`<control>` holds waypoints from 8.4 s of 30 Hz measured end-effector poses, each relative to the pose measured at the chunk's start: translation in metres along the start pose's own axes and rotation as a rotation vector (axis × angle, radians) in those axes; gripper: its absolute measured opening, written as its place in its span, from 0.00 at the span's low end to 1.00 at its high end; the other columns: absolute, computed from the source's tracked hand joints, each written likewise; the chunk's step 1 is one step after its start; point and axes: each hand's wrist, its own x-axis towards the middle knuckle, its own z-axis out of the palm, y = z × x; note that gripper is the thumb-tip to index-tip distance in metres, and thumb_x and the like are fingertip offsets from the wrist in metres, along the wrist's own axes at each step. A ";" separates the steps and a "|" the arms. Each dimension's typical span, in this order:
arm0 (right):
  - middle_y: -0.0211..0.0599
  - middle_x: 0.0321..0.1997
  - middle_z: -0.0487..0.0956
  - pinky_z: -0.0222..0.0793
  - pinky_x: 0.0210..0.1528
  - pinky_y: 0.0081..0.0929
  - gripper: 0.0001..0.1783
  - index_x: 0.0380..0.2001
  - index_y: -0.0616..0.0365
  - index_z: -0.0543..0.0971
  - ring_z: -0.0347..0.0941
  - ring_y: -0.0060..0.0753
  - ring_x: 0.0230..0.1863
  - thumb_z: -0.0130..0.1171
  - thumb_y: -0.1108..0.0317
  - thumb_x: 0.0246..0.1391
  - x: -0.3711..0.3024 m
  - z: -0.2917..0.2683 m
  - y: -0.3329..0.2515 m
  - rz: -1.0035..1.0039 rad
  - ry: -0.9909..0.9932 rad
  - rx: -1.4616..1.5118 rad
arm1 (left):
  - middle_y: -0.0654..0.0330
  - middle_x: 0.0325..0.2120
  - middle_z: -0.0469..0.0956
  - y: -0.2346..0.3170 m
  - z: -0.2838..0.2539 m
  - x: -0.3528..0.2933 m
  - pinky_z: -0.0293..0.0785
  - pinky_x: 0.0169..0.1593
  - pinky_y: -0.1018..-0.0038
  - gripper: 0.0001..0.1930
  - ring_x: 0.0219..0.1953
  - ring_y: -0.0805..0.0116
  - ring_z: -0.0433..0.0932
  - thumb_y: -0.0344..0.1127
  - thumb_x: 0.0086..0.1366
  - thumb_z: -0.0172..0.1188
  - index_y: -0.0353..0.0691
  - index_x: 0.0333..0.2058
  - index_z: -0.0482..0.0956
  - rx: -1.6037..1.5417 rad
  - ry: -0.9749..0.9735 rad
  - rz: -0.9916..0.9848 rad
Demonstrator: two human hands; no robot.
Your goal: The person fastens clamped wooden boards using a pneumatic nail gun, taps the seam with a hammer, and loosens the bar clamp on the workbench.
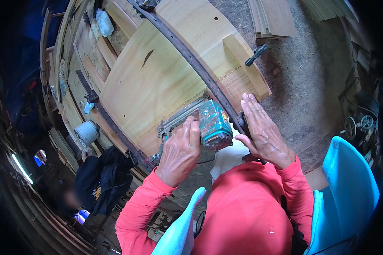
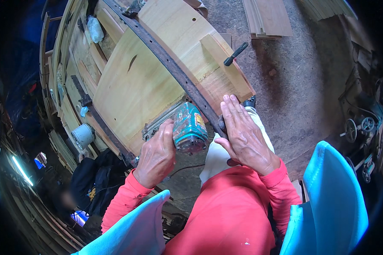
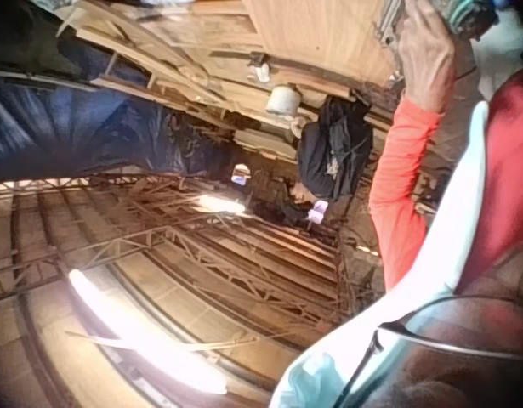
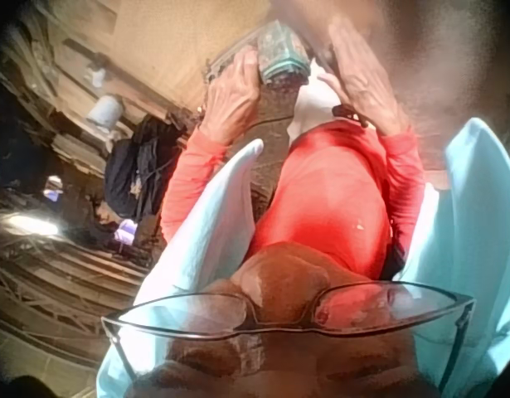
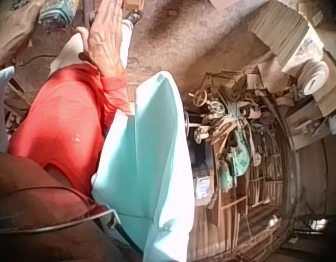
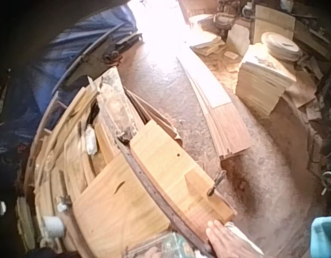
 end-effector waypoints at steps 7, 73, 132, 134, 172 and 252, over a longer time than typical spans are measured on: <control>0.67 0.82 0.54 0.47 0.85 0.49 0.56 0.77 0.76 0.53 0.48 0.65 0.84 0.73 0.60 0.58 0.000 0.001 0.000 0.009 -0.007 0.020 | 0.33 0.61 0.72 -0.001 -0.002 -0.001 0.84 0.47 0.54 0.39 0.52 0.36 0.82 0.16 0.52 0.63 0.22 0.64 0.60 -0.014 -0.020 0.004; 0.63 0.83 0.53 0.45 0.85 0.52 0.57 0.80 0.71 0.47 0.47 0.65 0.85 0.71 0.60 0.60 0.002 0.002 -0.002 0.005 -0.029 -0.016 | 0.44 0.61 0.76 -0.013 0.025 -0.042 0.81 0.51 0.61 0.24 0.46 0.53 0.82 0.26 0.68 0.58 0.29 0.62 0.68 0.030 0.213 -0.091; 0.60 0.79 0.62 0.57 0.81 0.46 0.50 0.80 0.63 0.54 0.58 0.58 0.81 0.70 0.65 0.63 0.015 0.001 -0.015 -0.119 0.045 -0.213 | 0.33 0.42 0.82 0.038 0.037 -0.260 0.78 0.43 0.43 0.29 0.41 0.26 0.82 0.28 0.69 0.64 0.30 0.65 0.63 -0.533 0.548 -0.903; 0.64 0.78 0.63 0.58 0.80 0.51 0.49 0.76 0.65 0.59 0.59 0.65 0.79 0.72 0.77 0.54 0.016 0.004 -0.054 -0.236 0.229 -0.244 | 0.33 0.40 0.82 0.025 0.043 -0.280 0.78 0.43 0.43 0.27 0.41 0.26 0.82 0.29 0.70 0.63 0.31 0.64 0.64 -0.577 0.628 -0.903; 0.61 0.85 0.50 0.40 0.86 0.54 0.46 0.72 0.72 0.65 0.42 0.60 0.86 0.69 0.62 0.53 0.052 0.237 -0.146 -0.314 -0.113 -0.520 | 0.59 0.38 0.82 -0.113 0.039 -0.387 0.74 0.31 0.76 0.10 0.28 0.76 0.78 0.30 0.78 0.58 0.34 0.53 0.73 -1.131 0.753 -0.862; 0.61 0.83 0.54 0.44 0.84 0.58 0.45 0.71 0.72 0.65 0.45 0.65 0.85 0.71 0.66 0.53 0.103 0.265 -0.191 -0.339 -0.065 -0.490 | 0.61 0.29 0.80 -0.176 0.095 -0.443 0.78 0.28 0.75 0.13 0.25 0.75 0.80 0.31 0.75 0.63 0.33 0.51 0.72 -1.265 0.754 -1.081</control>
